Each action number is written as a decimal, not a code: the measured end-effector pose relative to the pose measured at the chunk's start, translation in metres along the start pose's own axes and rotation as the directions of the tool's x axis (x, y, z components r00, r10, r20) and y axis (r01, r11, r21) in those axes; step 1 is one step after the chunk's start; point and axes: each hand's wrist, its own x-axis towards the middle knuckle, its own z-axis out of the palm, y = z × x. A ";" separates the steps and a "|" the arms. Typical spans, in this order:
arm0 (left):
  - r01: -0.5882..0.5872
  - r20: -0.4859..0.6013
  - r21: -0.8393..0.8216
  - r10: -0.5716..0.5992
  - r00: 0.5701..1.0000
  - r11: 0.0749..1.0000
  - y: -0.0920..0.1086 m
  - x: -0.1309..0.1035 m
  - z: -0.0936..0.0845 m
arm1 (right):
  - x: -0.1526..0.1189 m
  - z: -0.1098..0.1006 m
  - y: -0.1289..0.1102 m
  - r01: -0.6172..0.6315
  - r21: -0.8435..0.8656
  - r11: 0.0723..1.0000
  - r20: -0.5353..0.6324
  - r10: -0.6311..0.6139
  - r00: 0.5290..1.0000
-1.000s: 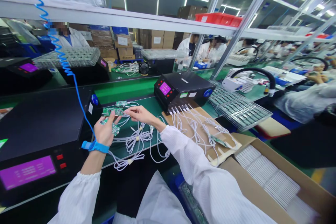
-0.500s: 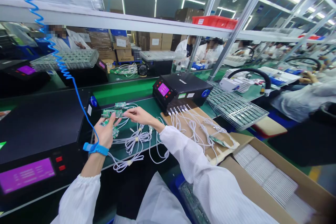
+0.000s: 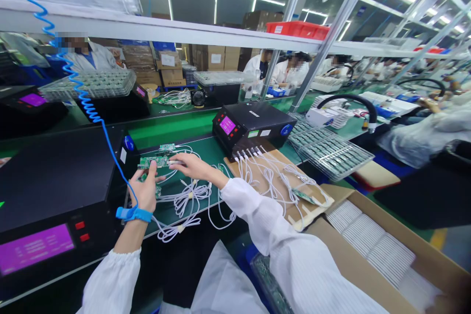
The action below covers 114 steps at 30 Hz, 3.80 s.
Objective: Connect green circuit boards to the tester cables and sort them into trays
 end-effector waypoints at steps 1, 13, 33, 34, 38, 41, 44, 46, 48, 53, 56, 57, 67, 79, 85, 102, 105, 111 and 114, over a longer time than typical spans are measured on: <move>-0.007 0.006 0.030 0.007 1.000 1.000 -0.002 0.001 -0.002 | -0.002 0.002 0.001 0.023 -0.070 0.997 -0.008 -0.024 1.000; -0.186 0.025 -0.043 0.187 0.982 0.982 0.003 -0.007 -0.003 | -0.007 0.016 0.007 0.016 -0.173 0.985 -0.164 -0.045 0.985; -0.334 -0.004 0.135 0.338 0.941 0.933 0.019 -0.033 -0.003 | -0.027 0.052 -0.066 -0.011 0.151 0.989 -0.644 0.106 0.758; -0.329 -0.017 0.139 0.334 0.942 0.934 0.021 -0.035 -0.002 | -0.027 0.053 -0.069 -0.011 0.148 0.989 -0.656 0.106 0.747; -0.320 -0.020 0.158 0.327 0.945 0.934 0.021 -0.037 -0.001 | -0.028 0.059 -0.075 0.002 0.085 0.996 -0.702 0.058 0.709; -0.363 0.006 0.204 0.370 0.929 0.909 0.017 -0.037 -0.004 | -0.028 0.064 -0.076 0.031 0.051 0.998 -0.687 0.012 0.726; -0.424 0.049 0.240 0.426 0.904 0.873 0.013 -0.037 -0.008 | -0.029 0.066 -0.077 0.045 0.058 0.997 -0.675 0.006 0.738; -0.462 0.082 0.252 0.457 0.886 0.850 0.011 -0.036 -0.011 | -0.029 0.065 -0.078 0.065 0.058 0.996 -0.683 -0.008 0.730; -0.494 0.104 0.263 0.485 0.868 0.829 0.009 -0.035 -0.012 | -0.030 0.063 -0.079 0.082 0.042 0.996 -0.681 -0.032 0.732; -0.510 0.119 0.279 0.497 0.859 0.814 0.006 -0.033 -0.013 | -0.030 0.058 -0.078 0.073 0.017 0.997 -0.626 -0.046 0.779; -0.506 0.125 0.290 0.492 0.862 0.812 0.006 -0.033 -0.013 | -0.029 0.056 -0.078 0.074 0.000 0.997 -0.606 -0.059 0.793; -0.513 0.131 0.296 0.498 0.857 0.806 0.007 -0.033 -0.014 | -0.029 0.056 -0.078 0.072 -0.006 0.997 -0.608 -0.061 0.792; -0.753 0.253 0.360 0.719 0.648 0.551 0.008 -0.031 -0.014 | -0.027 0.057 -0.078 0.056 -0.062 0.996 -0.612 -0.082 0.786; -0.749 0.297 0.408 0.700 0.649 0.522 0.008 -0.019 -0.019 | -0.023 0.060 -0.073 0.026 0.043 0.999 -0.609 0.005 0.793; -0.774 0.328 0.434 0.719 0.612 0.461 0.007 -0.019 -0.017 | -0.015 0.071 -0.069 -0.011 -0.023 1.000 -0.652 -0.006 0.758; -0.239 0.333 0.738 -0.032 0.943 0.631 -0.003 0.018 -0.027 | -0.058 0.059 -0.076 -0.656 -0.514 0.553 -0.194 0.670 0.716; -0.234 0.367 0.720 -0.072 0.927 0.653 -0.012 0.018 -0.031 | -0.042 0.054 -0.072 -0.696 -0.539 0.475 -0.181 0.742 0.646; -0.301 0.432 0.624 0.002 0.902 0.721 -0.028 0.021 -0.037 | -0.036 0.052 -0.064 -0.678 -0.499 0.539 -0.157 0.714 0.682; -0.327 0.426 0.587 0.062 0.903 0.740 -0.027 0.021 -0.035 | -0.041 0.056 -0.056 -0.622 -0.500 0.602 -0.150 0.648 0.747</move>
